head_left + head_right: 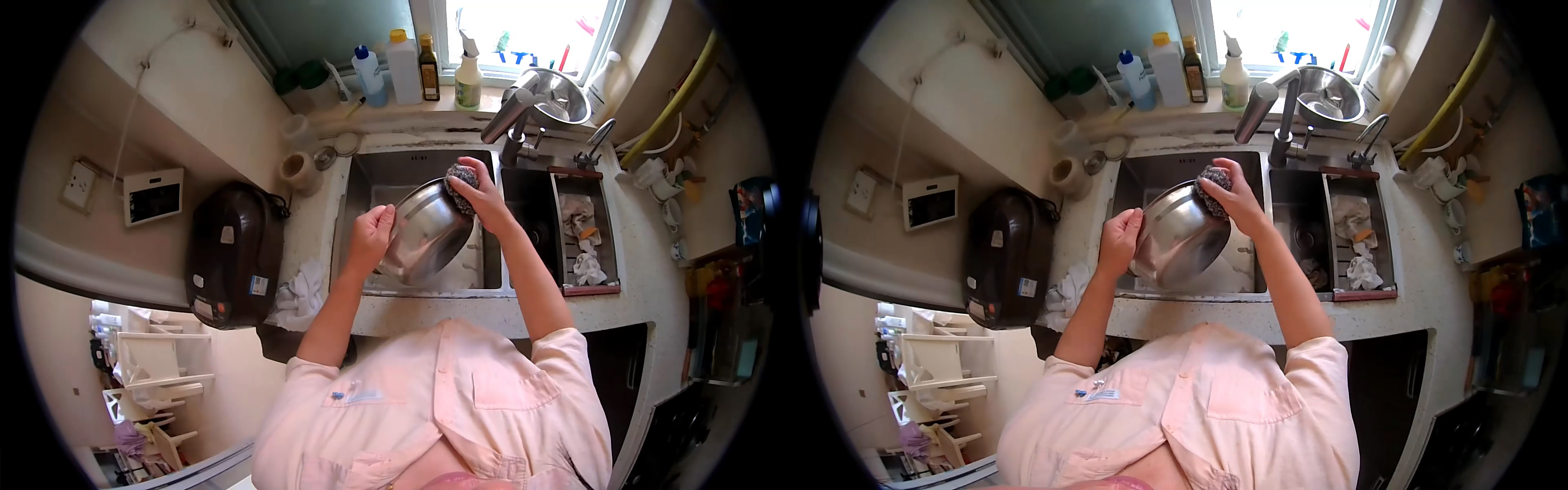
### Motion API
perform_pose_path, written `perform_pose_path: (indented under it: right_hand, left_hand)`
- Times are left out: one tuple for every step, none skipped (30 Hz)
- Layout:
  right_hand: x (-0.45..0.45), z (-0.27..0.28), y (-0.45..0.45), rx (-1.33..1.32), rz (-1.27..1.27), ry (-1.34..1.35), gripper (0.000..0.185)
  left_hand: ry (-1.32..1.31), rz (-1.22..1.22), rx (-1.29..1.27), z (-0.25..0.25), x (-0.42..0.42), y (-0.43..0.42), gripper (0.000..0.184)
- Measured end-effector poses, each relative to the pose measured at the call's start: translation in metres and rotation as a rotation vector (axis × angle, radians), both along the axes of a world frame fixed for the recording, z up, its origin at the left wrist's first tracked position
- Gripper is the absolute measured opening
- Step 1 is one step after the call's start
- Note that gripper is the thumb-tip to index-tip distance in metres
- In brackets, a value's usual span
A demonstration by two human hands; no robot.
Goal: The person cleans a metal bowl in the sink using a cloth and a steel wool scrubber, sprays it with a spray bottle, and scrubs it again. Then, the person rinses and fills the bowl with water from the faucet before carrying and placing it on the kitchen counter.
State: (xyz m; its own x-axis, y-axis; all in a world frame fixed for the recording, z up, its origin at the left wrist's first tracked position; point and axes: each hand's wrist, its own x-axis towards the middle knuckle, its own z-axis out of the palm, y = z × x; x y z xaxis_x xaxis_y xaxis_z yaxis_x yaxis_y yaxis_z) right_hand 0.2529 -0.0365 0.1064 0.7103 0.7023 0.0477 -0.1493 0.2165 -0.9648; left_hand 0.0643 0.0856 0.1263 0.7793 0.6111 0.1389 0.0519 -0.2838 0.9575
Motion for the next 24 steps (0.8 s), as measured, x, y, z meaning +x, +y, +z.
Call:
perform_pose_path:
  right_hand:
    - [0.003, -0.008, 0.001, -0.059, -0.086, -0.132, 0.026]
    - [0.004, -0.017, 0.002, -0.123, -0.169, -0.261, 0.028]
    - [0.004, -0.024, 0.003, -0.187, -0.25, -0.39, 0.029]
    - [0.005, -0.03, 0.002, -0.204, -0.247, -0.427, 0.03]
    - [-0.002, -0.024, 0.0, -0.222, -0.245, -0.463, 0.032]
    - [-0.009, -0.017, -0.002, -0.239, -0.243, -0.5, 0.033]
    - [-0.018, -0.005, -0.005, -0.275, -0.248, -0.526, 0.036]
    - [-0.025, 0.0, -0.004, -0.299, -0.274, -0.589, 0.035]
    - [-0.03, 0.004, -0.002, -0.322, -0.3, -0.653, 0.034]
    - [-0.038, 0.01, 0.0, -0.345, -0.326, -0.716, 0.033]
    - [-0.049, 0.022, 0.002, -0.298, -0.343, -0.767, 0.032]
    - [-0.063, 0.025, 0.006, -0.222, -0.395, -0.886, 0.03]
    - [-0.077, 0.024, 0.009, -0.13, -0.293, -0.985, 0.029]
    - [-0.088, 0.024, 0.01, -0.036, -0.189, -1.08, 0.027]
    - [-0.095, 0.026, 0.01, 0.016, -0.172, -1.151, 0.024]
    - [-0.099, 0.031, 0.009, 0.068, -0.154, -1.221, 0.022]
    - [-0.102, 0.032, 0.008, 0.121, -0.136, -1.288, 0.019]
    - [-0.098, 0.029, 0.012, 0.083, -0.213, -1.179, 0.017]
    - [-0.083, 0.026, 0.019, 0.047, -0.287, -1.075, 0.016]
    - [-0.069, 0.024, 0.026, 0.013, -0.361, -0.972, 0.015]
    - [-0.057, 0.024, 0.028, -0.066, -0.431, -0.965, 0.012]
    - [-0.063, 0.02, 0.027, -0.042, -0.335, -0.993, 0.013]
    - [-0.075, 0.018, 0.026, -0.015, -0.245, -1.019, 0.013]
    - [-0.084, 0.018, 0.026, 0.018, -0.157, -1.058, 0.014]
  left_hand:
    - [-0.037, 0.034, -0.104, -0.003, 0.002, -0.003, 0.038]
    - [-0.071, 0.072, -0.212, -0.006, 0.002, -0.005, 0.039]
    - [-0.064, 0.088, -0.27, -0.007, 0.002, -0.006, 0.039]
    - [-0.058, 0.105, -0.326, -0.008, 0.002, -0.005, 0.039]
    - [-0.051, 0.123, -0.383, -0.009, 0.002, -0.005, 0.04]
    - [-0.042, 0.136, -0.385, -0.007, 0.003, -0.006, 0.042]
    - [-0.034, 0.149, -0.388, -0.002, 0.003, -0.008, 0.044]
    - [-0.025, 0.163, -0.391, 0.0, 0.004, -0.01, 0.047]
    - [0.003, 0.152, -0.357, -0.002, 0.005, -0.011, 0.05]
    - [0.03, 0.141, -0.323, -0.004, 0.007, -0.011, 0.054]
    - [0.059, 0.13, -0.289, -0.008, 0.008, -0.011, 0.057]
    - [0.019, 0.135, -0.28, -0.013, 0.012, -0.011, 0.059]
    - [-0.021, 0.14, -0.27, -0.019, 0.017, -0.011, 0.061]
    - [-0.061, 0.144, -0.26, -0.022, 0.019, -0.012, 0.062]
    - [-0.072, 0.132, -0.272, -0.021, 0.019, -0.01, 0.063]
    - [-0.082, 0.12, -0.284, -0.02, 0.017, -0.006, 0.063]
    - [-0.089, 0.108, -0.296, -0.019, 0.014, -0.004, 0.063]
    - [-0.065, 0.107, -0.312, -0.018, 0.01, -0.004, 0.063]
    - [-0.045, 0.106, -0.326, -0.016, 0.008, -0.004, 0.063]
    - [-0.03, 0.104, -0.339, -0.016, 0.007, -0.004, 0.064]
    - [-0.025, 0.139, -0.337, -0.017, 0.009, -0.004, 0.064]
    - [-0.011, 0.173, -0.338, -0.022, 0.007, -0.005, 0.064]
    - [0.003, 0.204, -0.334, -0.025, 0.007, -0.004, 0.064]
    - [-0.052, 0.231, -0.35, -0.025, 0.012, -0.001, 0.064]
